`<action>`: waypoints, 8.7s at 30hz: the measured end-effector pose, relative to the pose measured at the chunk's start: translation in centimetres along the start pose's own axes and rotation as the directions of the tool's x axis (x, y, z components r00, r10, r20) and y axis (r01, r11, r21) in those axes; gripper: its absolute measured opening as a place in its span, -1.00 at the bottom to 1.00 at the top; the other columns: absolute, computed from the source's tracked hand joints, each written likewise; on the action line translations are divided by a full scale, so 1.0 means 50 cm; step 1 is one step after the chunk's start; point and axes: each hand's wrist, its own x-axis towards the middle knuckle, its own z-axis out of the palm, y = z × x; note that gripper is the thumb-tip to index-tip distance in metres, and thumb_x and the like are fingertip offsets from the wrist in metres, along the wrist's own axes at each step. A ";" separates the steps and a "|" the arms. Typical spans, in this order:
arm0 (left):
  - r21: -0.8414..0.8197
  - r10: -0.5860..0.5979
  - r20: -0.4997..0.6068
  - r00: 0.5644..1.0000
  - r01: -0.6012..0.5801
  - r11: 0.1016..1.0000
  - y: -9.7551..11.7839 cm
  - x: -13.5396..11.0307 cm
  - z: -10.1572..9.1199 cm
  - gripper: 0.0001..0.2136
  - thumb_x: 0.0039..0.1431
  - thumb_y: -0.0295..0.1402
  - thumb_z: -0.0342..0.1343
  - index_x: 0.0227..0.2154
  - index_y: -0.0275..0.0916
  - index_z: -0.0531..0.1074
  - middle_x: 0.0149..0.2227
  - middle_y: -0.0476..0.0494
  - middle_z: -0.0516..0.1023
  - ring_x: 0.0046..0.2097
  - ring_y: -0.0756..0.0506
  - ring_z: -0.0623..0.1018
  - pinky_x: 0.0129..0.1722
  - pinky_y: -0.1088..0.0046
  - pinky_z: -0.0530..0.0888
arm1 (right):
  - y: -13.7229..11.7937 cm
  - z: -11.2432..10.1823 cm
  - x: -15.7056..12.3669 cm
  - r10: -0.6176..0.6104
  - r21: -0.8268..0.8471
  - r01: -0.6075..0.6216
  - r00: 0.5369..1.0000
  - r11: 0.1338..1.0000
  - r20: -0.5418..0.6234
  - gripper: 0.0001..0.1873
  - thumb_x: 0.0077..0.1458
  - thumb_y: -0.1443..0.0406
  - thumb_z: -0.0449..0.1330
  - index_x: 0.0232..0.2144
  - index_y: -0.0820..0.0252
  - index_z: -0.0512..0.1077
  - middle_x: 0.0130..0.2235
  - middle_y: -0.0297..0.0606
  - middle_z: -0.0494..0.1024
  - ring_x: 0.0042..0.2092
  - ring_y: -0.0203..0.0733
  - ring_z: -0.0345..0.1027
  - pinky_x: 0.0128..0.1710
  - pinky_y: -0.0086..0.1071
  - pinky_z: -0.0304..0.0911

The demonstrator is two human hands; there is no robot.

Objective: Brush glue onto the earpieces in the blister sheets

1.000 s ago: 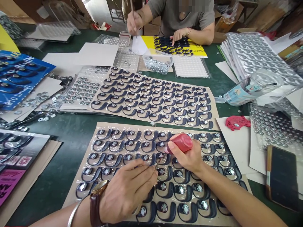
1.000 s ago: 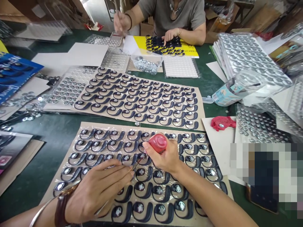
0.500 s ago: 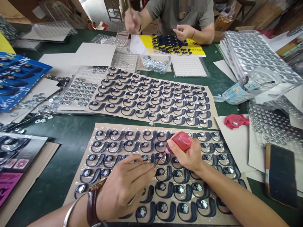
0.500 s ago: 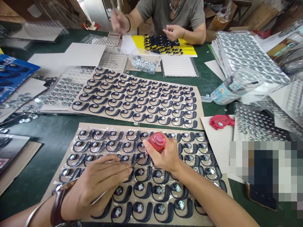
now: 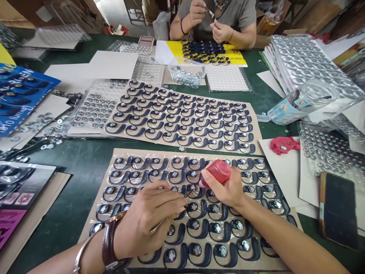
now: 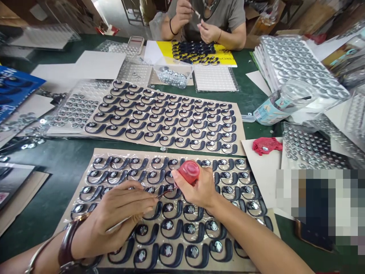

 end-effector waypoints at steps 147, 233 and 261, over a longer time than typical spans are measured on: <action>-0.128 -0.176 -0.030 0.984 0.171 0.977 -0.073 0.071 -0.018 -0.84 0.26 -0.51 0.04 -0.22 -0.25 0.51 -0.29 -0.11 0.60 -0.27 -0.06 0.57 -0.19 0.32 0.46 | 0.023 0.008 0.041 -0.172 -0.027 0.170 0.980 0.985 -0.100 -0.83 0.06 0.17 0.22 -0.43 0.16 0.44 -0.48 -0.33 0.56 -0.54 -0.29 0.42 -0.56 -0.42 0.34; 0.182 0.113 0.001 0.994 -0.112 0.977 -0.085 0.076 0.000 -0.73 0.11 -0.64 -0.06 -0.18 -0.34 0.43 -0.21 -0.19 0.58 -0.22 -0.09 0.56 -0.17 0.26 0.48 | 0.053 0.007 0.094 0.093 0.014 -0.092 0.993 0.996 -0.078 -0.64 0.17 0.14 0.10 -0.59 0.18 0.44 -0.62 -0.33 0.50 -0.60 -0.31 0.32 -0.51 -0.39 0.31; 0.156 0.287 0.045 0.957 -0.290 0.944 0.072 -0.043 0.061 -0.73 0.18 -0.59 -0.06 -0.10 -0.46 0.41 -0.13 -0.27 0.56 -0.16 -0.12 0.56 -0.12 0.24 0.48 | -0.030 -0.126 -0.150 0.297 0.292 -0.236 0.937 0.927 -0.185 -0.80 0.06 0.17 0.26 -0.38 0.19 0.45 -0.52 -0.29 0.53 -0.59 -0.25 0.41 -0.66 -0.45 0.35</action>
